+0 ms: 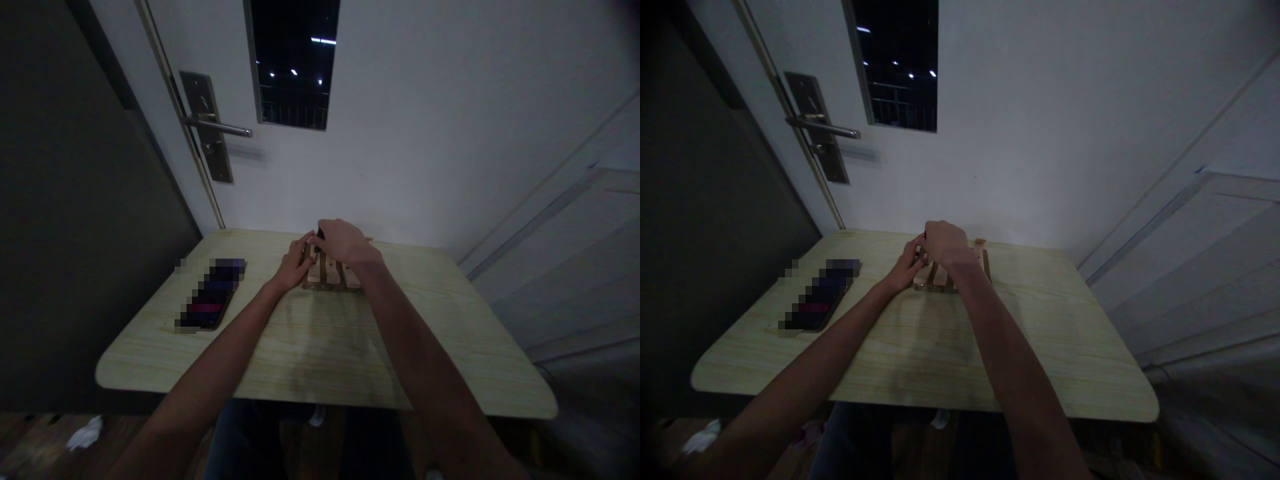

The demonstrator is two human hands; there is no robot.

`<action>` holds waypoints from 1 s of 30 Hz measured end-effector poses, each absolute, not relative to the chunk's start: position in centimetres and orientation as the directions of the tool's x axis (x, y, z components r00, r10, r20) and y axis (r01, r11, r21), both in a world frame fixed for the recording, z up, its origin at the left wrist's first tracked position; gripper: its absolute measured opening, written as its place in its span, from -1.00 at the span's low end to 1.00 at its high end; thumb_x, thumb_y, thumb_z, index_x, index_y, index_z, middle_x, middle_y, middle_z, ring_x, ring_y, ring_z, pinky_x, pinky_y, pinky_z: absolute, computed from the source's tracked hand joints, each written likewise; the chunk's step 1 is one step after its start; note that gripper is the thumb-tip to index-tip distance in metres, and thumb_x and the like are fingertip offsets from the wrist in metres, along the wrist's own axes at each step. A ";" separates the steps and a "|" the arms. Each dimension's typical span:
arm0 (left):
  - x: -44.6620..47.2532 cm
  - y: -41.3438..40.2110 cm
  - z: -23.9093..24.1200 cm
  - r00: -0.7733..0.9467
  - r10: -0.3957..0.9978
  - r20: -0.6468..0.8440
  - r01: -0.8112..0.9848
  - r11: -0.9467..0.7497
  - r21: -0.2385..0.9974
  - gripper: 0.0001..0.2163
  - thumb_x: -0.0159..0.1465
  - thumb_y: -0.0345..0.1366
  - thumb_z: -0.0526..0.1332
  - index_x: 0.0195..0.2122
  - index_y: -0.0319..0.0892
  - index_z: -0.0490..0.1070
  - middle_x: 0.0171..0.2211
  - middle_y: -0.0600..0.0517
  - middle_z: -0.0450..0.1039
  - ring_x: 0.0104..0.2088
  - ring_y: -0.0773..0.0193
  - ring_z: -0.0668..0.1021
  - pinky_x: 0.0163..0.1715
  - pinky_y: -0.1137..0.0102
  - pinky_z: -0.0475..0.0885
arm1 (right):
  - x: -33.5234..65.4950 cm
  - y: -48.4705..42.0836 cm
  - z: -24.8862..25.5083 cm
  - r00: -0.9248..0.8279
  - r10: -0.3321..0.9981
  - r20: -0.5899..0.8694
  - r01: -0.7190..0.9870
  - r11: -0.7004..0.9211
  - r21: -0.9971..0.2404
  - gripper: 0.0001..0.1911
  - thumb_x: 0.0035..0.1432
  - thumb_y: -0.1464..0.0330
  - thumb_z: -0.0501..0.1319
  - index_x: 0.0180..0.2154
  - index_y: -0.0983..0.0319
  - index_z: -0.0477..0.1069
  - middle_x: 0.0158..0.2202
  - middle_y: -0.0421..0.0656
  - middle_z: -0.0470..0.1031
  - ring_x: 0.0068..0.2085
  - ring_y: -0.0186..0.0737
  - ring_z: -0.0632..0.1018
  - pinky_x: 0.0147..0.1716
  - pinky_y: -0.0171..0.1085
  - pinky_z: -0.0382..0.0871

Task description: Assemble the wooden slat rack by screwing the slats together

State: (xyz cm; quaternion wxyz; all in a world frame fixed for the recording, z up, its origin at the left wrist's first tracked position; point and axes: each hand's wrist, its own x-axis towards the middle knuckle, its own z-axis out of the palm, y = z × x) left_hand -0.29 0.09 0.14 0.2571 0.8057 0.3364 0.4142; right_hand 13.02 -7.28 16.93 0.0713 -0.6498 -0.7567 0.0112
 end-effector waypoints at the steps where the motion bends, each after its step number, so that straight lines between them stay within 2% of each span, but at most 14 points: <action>1: -0.3 0.1 0.2 0.431 0.757 0.491 0.333 -0.639 0.693 -0.39 0.31 -0.07 0.04 0.36 -0.08 -0.04 0.15 -0.15 0.20 0.13 0.02 0.32 0.13 0.06 0.28 | 13.0 -7.2 16.7 -0.130 0.985 0.117 0.983 0.143 -0.111 -0.70 0.30 0.26 0.11 -0.14 0.30 0.50 -0.13 0.15 0.57 -0.15 -0.03 0.59 -0.26 -0.18 0.40; 3: -0.3 0.1 0.1 0.428 0.766 0.479 0.347 -0.629 0.696 -0.39 0.31 -0.07 0.04 0.36 -0.08 -0.04 0.13 -0.16 0.22 0.11 0.02 0.34 0.11 0.06 0.29 | 12.9 -7.1 16.2 -0.083 0.982 0.168 0.988 0.102 -0.112 -0.67 0.31 0.21 0.09 -0.14 0.30 0.51 -0.13 0.15 0.57 -0.15 -0.03 0.59 -0.25 -0.18 0.40; 6: -0.3 0.3 -0.2 0.424 0.771 0.474 0.355 -0.624 0.696 -0.39 0.31 -0.06 0.04 0.36 -0.07 -0.04 0.13 -0.16 0.21 0.08 0.03 0.37 0.08 0.07 0.32 | 13.0 -7.1 15.6 -0.036 0.973 0.230 0.989 0.067 -0.129 -0.68 0.31 0.24 0.10 -0.04 0.28 0.44 -0.15 0.12 0.58 -0.18 -0.05 0.60 -0.30 -0.21 0.37; 8: -0.3 0.4 -0.3 0.424 0.769 0.479 0.352 -0.627 0.695 -0.39 0.31 -0.08 0.04 0.36 -0.07 -0.05 0.14 -0.16 0.21 0.08 0.04 0.37 0.07 0.08 0.33 | 13.1 -7.0 15.2 -0.066 0.965 0.255 0.984 0.105 -0.144 -0.72 0.32 0.30 0.07 0.00 0.23 0.39 -0.19 0.06 0.60 -0.23 -0.08 0.60 -0.35 -0.25 0.33; 12: -0.3 0.4 -0.2 0.425 0.764 0.485 0.349 -0.633 0.691 -0.39 0.31 -0.08 0.05 0.36 -0.07 -0.04 0.15 -0.17 0.20 0.08 0.03 0.37 0.06 0.08 0.33 | 13.5 -6.9 14.6 -0.162 0.947 0.277 0.971 0.203 -0.127 -0.76 0.34 0.33 0.00 -0.11 0.17 0.42 -0.23 -0.01 0.60 -0.26 -0.11 0.58 -0.40 -0.27 0.26; 15: -0.3 0.3 0.0 0.429 0.755 0.497 0.340 -0.644 0.685 -0.40 0.31 -0.08 0.05 0.36 -0.07 -0.04 0.15 -0.16 0.20 0.08 0.03 0.37 0.07 0.07 0.32 | 14.0 -7.0 14.6 -0.175 0.949 0.262 0.972 0.209 -0.107 -0.76 0.30 0.32 0.03 -0.06 0.19 0.38 -0.20 0.01 0.59 -0.26 -0.09 0.58 -0.40 -0.25 0.27; 20: -0.3 0.1 0.3 0.431 0.756 0.492 0.325 -0.639 0.697 -0.38 0.31 -0.08 0.07 0.36 -0.09 -0.04 0.12 -0.17 0.21 0.09 0.02 0.37 0.06 0.06 0.33 | 14.7 -7.3 15.1 -0.199 0.962 0.186 0.970 0.220 -0.102 -0.64 0.20 0.37 0.09 0.05 0.26 0.28 -0.16 0.06 0.58 -0.25 -0.06 0.58 -0.38 -0.23 0.32; 25: -0.3 0.1 0.3 0.435 0.755 0.491 0.332 -0.641 0.692 -0.38 0.32 -0.06 0.05 0.36 -0.10 -0.05 0.13 -0.18 0.20 0.09 0.02 0.35 0.06 0.06 0.33 | 14.8 -6.9 15.6 -0.189 0.973 0.134 0.976 0.202 -0.087 -0.70 0.25 0.27 0.10 -0.03 0.24 0.37 -0.11 0.07 0.57 -0.17 -0.05 0.58 -0.31 -0.22 0.36; 30: -0.4 0.2 0.1 0.437 0.751 0.494 0.337 -0.647 0.684 -0.39 0.32 -0.05 0.04 0.36 -0.09 -0.06 0.18 -0.17 0.18 0.11 0.01 0.33 0.09 0.05 0.31 | 14.1 -6.9 15.8 -0.134 0.979 0.156 0.986 0.147 -0.075 -0.67 0.30 0.18 0.06 -0.11 0.24 0.45 -0.11 0.06 0.58 -0.14 -0.05 0.58 -0.28 -0.22 0.35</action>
